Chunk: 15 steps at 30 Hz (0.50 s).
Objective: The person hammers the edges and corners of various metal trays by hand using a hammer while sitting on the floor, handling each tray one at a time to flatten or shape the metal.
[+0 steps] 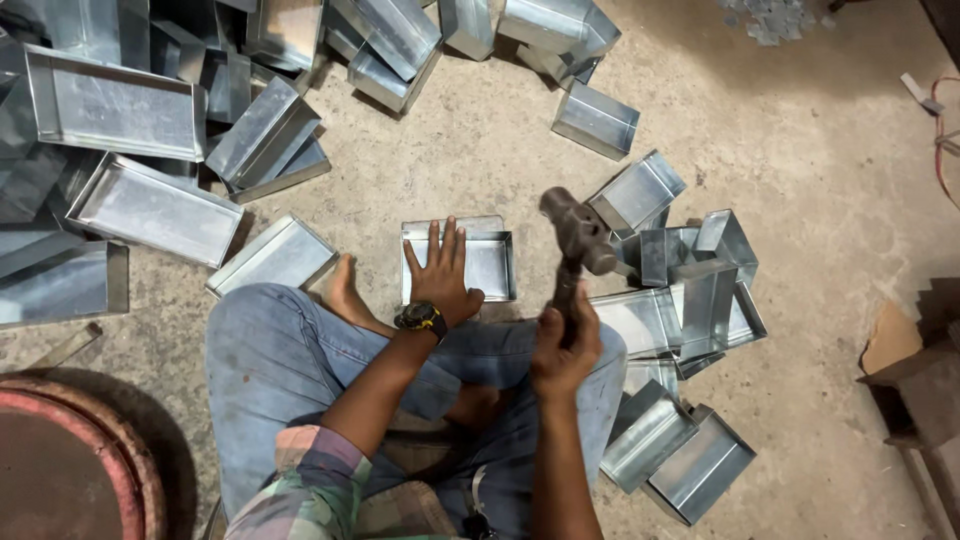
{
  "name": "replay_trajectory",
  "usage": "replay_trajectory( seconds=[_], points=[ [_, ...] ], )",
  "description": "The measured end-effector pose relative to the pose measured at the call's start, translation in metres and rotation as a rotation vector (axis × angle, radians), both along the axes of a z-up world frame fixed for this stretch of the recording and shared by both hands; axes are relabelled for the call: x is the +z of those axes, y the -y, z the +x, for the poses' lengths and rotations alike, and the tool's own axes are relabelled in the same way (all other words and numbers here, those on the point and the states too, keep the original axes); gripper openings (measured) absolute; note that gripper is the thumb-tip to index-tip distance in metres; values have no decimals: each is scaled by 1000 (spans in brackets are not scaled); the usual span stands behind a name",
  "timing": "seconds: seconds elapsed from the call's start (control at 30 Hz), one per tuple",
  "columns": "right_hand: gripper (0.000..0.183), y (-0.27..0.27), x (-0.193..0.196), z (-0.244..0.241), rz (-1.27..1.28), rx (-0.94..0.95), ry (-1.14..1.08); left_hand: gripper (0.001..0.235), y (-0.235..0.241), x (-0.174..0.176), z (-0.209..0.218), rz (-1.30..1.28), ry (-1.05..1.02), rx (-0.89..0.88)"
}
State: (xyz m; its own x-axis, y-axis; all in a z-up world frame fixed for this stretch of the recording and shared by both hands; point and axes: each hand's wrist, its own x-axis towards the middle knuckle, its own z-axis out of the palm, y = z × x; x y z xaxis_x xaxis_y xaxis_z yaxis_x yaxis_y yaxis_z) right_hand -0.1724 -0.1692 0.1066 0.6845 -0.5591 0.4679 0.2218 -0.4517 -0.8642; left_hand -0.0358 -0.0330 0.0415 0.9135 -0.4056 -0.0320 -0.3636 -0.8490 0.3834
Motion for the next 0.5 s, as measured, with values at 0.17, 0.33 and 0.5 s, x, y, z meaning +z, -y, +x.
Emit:
replay_trajectory(
  seconds=[0.17,0.33,0.5],
  points=[
    [46,3,-20,27,-366,-68,-364,113,6,-8,-1,-26,50,0],
    [46,25,-30,11,-159,-183,-529,66,18,-39,37,18,13,31],
    [48,32,-23,3,33,-79,-420,21,11,-47,104,121,33,-85]
  ],
)
